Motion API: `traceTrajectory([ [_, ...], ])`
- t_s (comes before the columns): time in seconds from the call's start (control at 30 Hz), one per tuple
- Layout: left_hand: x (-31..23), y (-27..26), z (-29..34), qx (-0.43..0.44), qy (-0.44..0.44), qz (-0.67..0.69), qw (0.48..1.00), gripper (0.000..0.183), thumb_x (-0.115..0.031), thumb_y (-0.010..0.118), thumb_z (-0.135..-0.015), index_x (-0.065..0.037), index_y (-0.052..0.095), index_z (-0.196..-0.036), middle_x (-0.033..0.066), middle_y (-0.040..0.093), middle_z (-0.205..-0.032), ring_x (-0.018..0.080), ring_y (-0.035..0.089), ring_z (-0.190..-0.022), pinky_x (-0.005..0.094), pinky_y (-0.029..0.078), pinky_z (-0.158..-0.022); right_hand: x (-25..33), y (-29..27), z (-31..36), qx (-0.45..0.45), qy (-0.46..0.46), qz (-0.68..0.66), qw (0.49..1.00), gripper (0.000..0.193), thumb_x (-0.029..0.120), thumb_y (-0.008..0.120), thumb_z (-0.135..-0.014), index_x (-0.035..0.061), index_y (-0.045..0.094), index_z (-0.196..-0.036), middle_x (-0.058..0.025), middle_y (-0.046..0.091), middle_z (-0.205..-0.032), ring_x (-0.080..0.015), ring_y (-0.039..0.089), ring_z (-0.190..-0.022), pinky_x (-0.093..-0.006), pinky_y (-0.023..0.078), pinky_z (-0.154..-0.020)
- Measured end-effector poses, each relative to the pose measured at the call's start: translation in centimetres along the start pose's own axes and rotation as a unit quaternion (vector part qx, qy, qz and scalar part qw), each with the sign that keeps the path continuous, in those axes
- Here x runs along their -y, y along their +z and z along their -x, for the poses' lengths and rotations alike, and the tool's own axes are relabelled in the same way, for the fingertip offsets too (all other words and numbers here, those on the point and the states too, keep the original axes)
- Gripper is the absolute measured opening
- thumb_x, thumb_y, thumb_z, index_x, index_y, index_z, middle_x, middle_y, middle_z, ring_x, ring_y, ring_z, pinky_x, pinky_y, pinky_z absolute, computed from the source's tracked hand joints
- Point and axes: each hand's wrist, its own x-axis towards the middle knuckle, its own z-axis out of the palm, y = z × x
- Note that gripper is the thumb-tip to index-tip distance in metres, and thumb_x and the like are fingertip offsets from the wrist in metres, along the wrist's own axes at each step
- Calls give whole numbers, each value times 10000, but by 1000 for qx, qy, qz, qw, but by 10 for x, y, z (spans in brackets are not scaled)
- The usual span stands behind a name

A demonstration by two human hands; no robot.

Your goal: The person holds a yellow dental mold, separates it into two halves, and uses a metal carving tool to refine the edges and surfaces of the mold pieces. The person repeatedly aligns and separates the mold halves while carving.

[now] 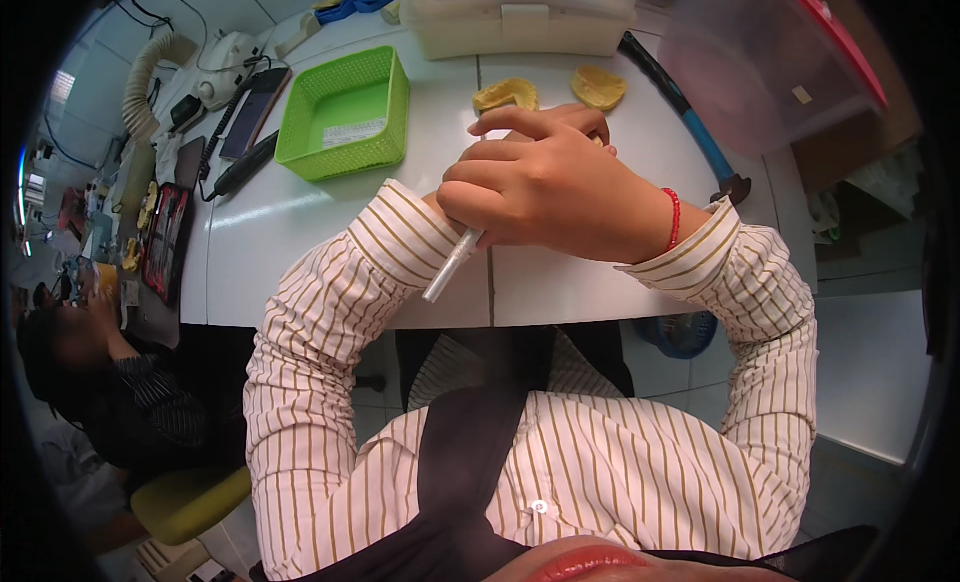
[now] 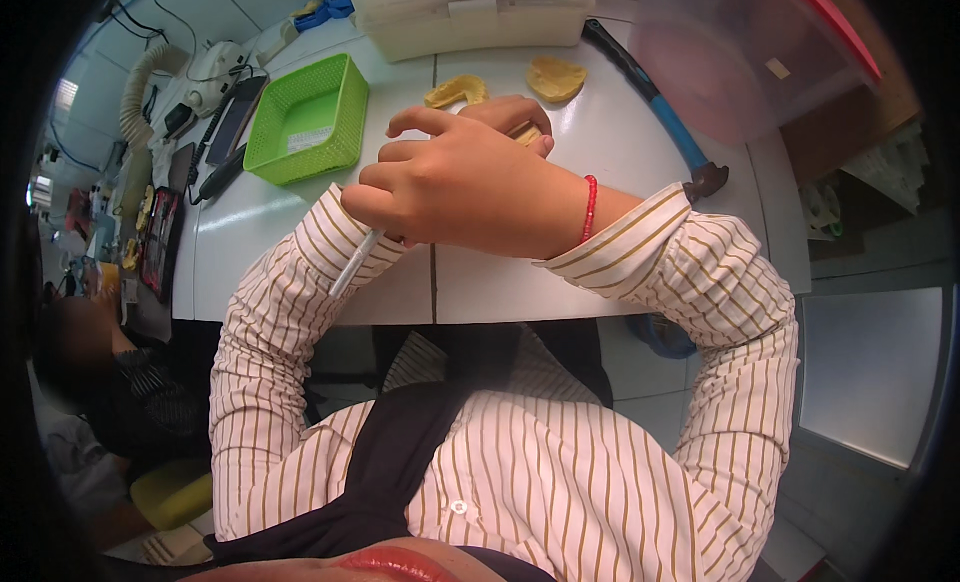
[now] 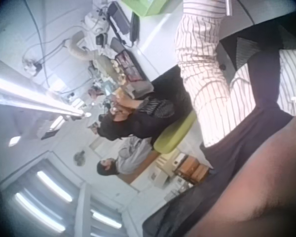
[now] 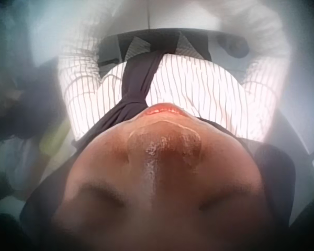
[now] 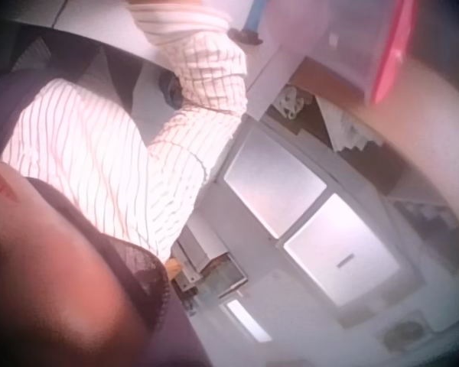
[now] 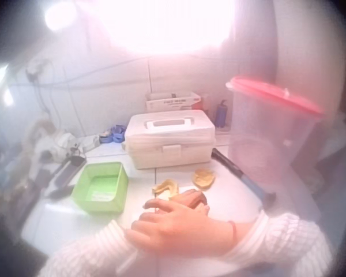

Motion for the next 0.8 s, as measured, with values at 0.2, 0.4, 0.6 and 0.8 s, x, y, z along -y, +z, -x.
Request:
traceTrajectory([
  [0.2,4,-1,-12,-8,133,-300,944,161,-167,626,-814,-24,591,-877,113,600,-894,260,612,-804,358,511,-696,-5,-35,11,-133,53,-69,987,317,310,732,-762,82,513,-786,-56,671,-951,-206,634,-930,-443,451,-943],
  [0.4,16,1,-12,9,190,-577,794,185,-129,668,-771,-28,537,-856,96,543,-878,255,583,-742,354,507,-617,-39,-32,66,-357,228,-191,885,450,377,412,-1007,23,511,-749,-89,639,-907,-139,524,-717,-278,418,-661],
  [0.6,15,11,-8,46,213,-587,780,204,-148,680,-759,-36,535,-846,79,532,-861,228,567,-713,340,498,-617,-42,-21,90,-476,380,-348,713,582,542,270,-1000,39,525,-856,-96,611,-895,-155,538,-706,-262,429,-696],
  [0.8,10,15,-3,47,177,-512,839,188,-134,657,-796,-26,562,-916,91,562,-915,218,589,-755,334,497,-625,-25,-17,79,-479,469,-409,619,383,394,459,-991,23,550,-965,-102,626,-909,-147,589,-732,-261,466,-713],
])
